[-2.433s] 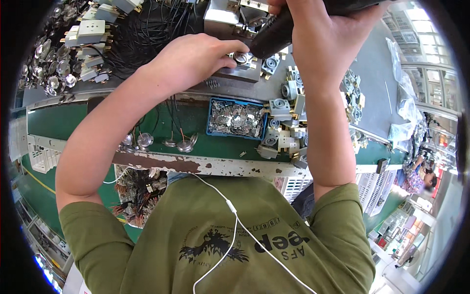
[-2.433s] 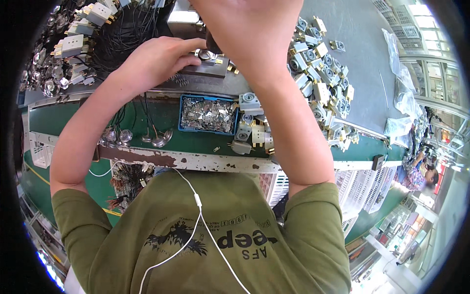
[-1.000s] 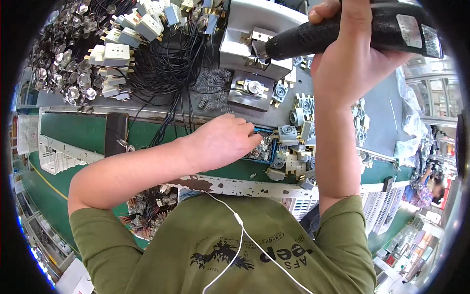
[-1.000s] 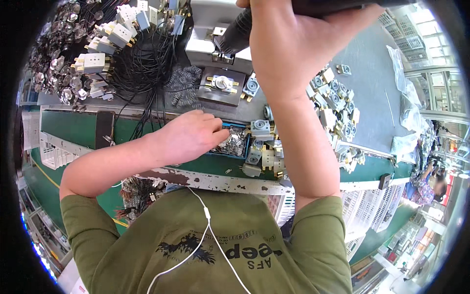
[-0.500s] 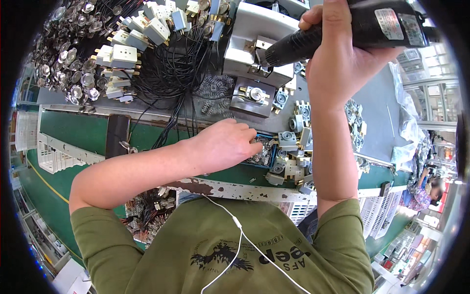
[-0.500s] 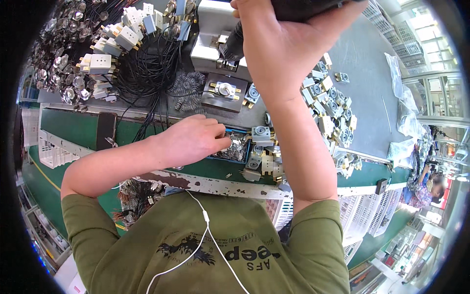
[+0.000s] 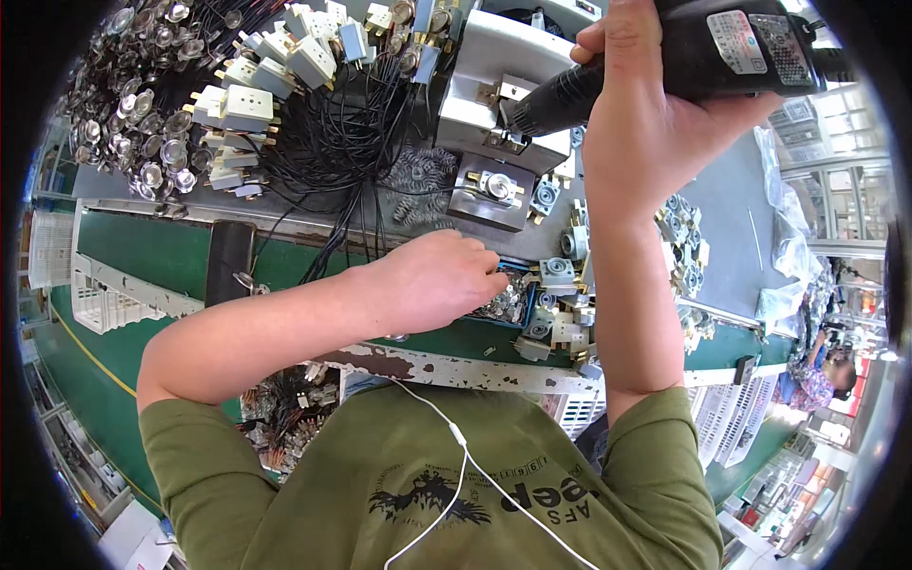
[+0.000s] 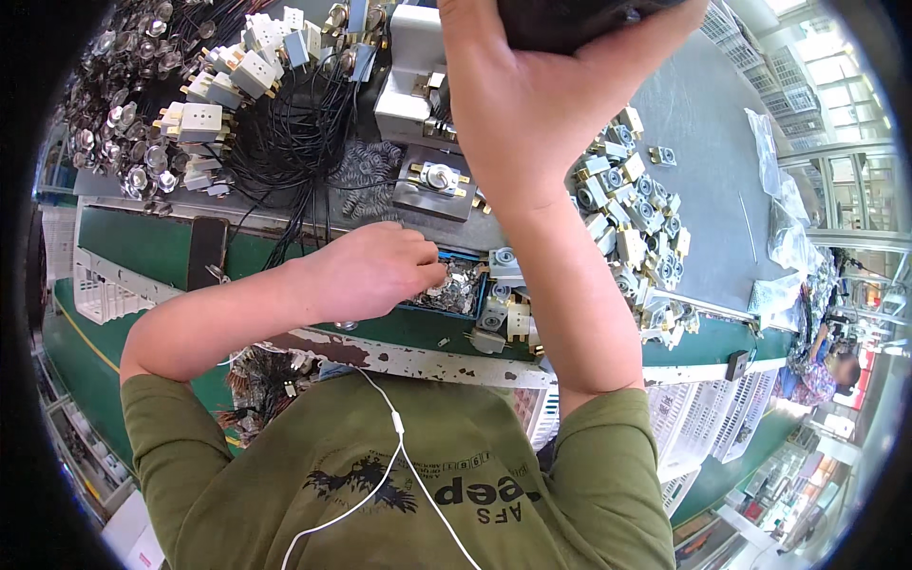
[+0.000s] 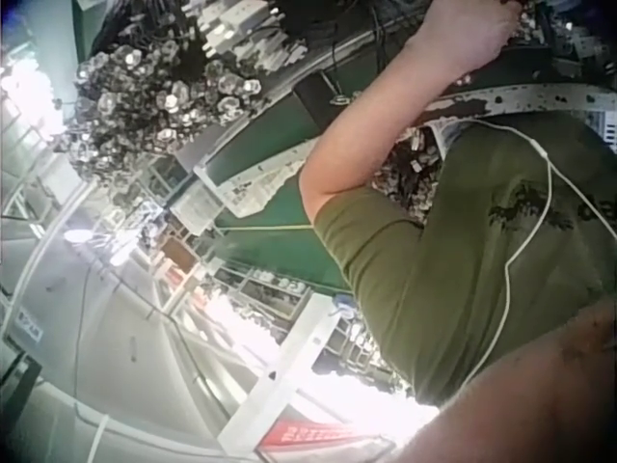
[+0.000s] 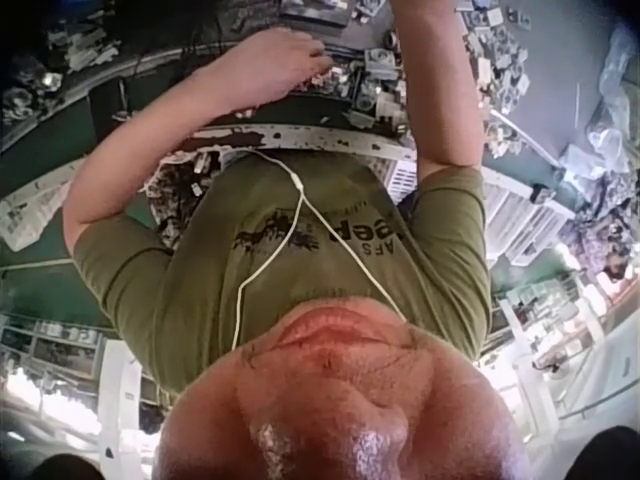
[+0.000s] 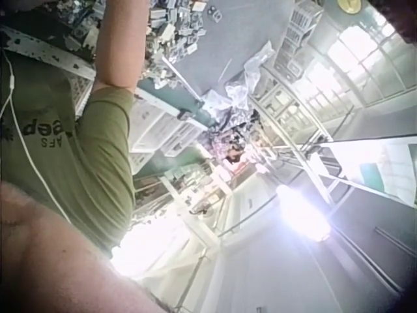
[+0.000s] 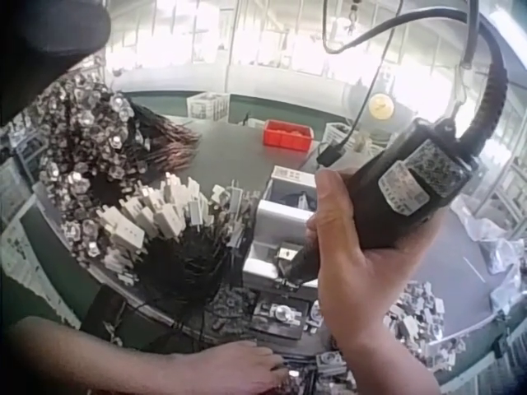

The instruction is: Assembling small electronic modules by inserting internal components into housings and securing them with an electric screwdriver on a production line.

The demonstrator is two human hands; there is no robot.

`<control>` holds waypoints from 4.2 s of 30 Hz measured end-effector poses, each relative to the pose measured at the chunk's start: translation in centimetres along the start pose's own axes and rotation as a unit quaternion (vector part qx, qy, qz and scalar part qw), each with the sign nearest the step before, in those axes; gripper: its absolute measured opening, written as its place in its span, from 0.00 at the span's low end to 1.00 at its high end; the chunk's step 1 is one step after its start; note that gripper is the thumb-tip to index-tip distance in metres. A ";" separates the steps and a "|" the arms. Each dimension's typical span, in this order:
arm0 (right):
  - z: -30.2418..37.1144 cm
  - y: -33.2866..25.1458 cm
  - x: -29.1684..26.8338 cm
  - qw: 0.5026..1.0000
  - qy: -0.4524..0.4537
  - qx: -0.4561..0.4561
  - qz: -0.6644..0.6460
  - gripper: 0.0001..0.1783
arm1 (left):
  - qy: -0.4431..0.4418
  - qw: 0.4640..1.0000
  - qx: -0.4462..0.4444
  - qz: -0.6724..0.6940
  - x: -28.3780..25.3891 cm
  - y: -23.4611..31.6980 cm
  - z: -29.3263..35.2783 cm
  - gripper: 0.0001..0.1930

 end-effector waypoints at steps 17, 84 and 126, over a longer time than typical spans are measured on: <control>-1.0 0.3 -0.7 0.988 -0.118 0.051 -0.086 0.23 | 0.206 0.967 -0.091 -0.117 -5.9 -3.8 -0.6 0.08; 1.6 3.6 2.5 0.941 -0.287 0.133 -0.122 0.30 | -0.015 0.954 -0.287 0.082 -5.0 -8.1 -1.6 0.14; -3.6 2.8 -10.8 0.918 -0.060 -0.352 0.171 0.28 | 0.215 0.960 -0.033 -0.175 -9.1 -3.9 0.5 0.12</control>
Point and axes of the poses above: each hand's wrist, its own z-axis away from the middle knuckle, its own x-axis out of the palm, y = z × x, the point moved 6 cm from there along -z, towards the middle knuckle, and after that the axes turned 2 degrees about z, right-handed, at the moved point
